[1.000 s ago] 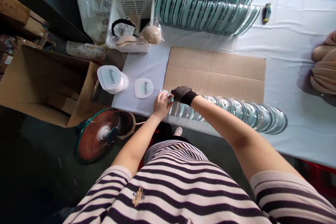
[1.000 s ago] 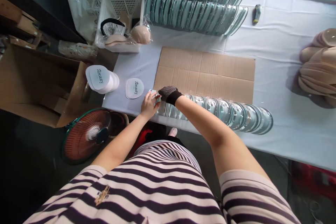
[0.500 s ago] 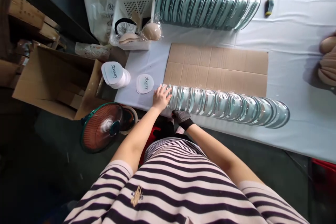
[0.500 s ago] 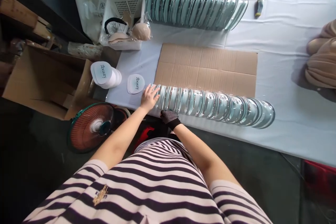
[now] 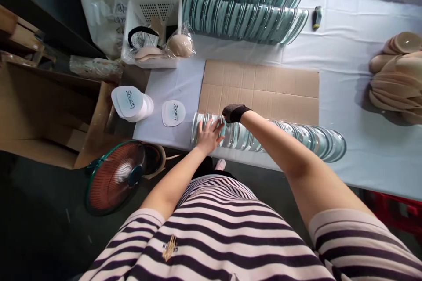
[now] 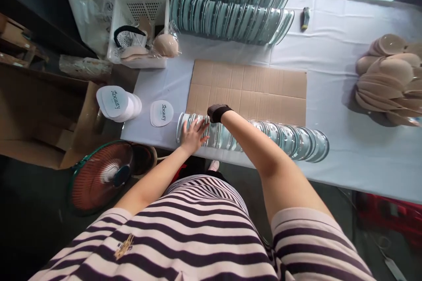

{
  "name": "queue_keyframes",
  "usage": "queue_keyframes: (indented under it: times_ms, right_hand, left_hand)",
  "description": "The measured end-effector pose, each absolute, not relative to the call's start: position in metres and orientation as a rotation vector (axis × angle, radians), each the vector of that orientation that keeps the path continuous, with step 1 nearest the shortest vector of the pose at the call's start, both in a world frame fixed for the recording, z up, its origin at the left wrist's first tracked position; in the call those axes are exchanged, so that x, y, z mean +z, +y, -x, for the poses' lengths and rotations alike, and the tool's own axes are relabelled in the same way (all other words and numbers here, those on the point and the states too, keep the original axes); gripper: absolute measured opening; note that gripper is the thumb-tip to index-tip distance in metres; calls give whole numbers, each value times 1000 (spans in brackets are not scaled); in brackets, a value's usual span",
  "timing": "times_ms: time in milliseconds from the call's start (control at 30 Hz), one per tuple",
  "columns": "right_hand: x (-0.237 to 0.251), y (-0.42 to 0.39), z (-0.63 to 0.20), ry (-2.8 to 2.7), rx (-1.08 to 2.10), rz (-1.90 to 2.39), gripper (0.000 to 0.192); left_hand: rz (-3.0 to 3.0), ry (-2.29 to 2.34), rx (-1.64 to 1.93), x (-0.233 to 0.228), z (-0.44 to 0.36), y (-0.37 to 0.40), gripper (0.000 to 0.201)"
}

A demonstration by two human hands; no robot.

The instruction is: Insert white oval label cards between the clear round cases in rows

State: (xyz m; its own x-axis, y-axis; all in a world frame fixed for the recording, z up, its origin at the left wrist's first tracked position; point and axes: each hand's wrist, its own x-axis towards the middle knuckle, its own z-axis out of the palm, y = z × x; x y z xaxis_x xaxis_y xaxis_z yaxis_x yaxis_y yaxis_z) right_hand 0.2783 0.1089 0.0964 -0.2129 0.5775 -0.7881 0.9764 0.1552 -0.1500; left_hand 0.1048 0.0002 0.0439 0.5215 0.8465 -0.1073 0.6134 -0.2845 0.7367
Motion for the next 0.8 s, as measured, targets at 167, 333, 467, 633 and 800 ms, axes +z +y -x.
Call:
queue_keyframes:
  times_ms: [167,333,467,633,800]
  right_hand:
    - [110,44,-282,1971,-834,-1646,31]
    - [95,-48,-265,1924,-847,-1817,39]
    - [63,-92,-242,1884,-946,-1836,37]
    - [59,-103,-251,1841,-987,-1921,41]
    - [96,-40,-316,1772,-690,-2143,49]
  left_hand:
    - [-2033,1217,304,48,-105,1,53]
    - [-2134,1226,268,50,-105,3,54]
    - [-2181,1249,243,51,-103,5,55]
    - [-2300,1329,48,61,-105,5,55]
    - [-2443,1168,4,71,-133,-4,59]
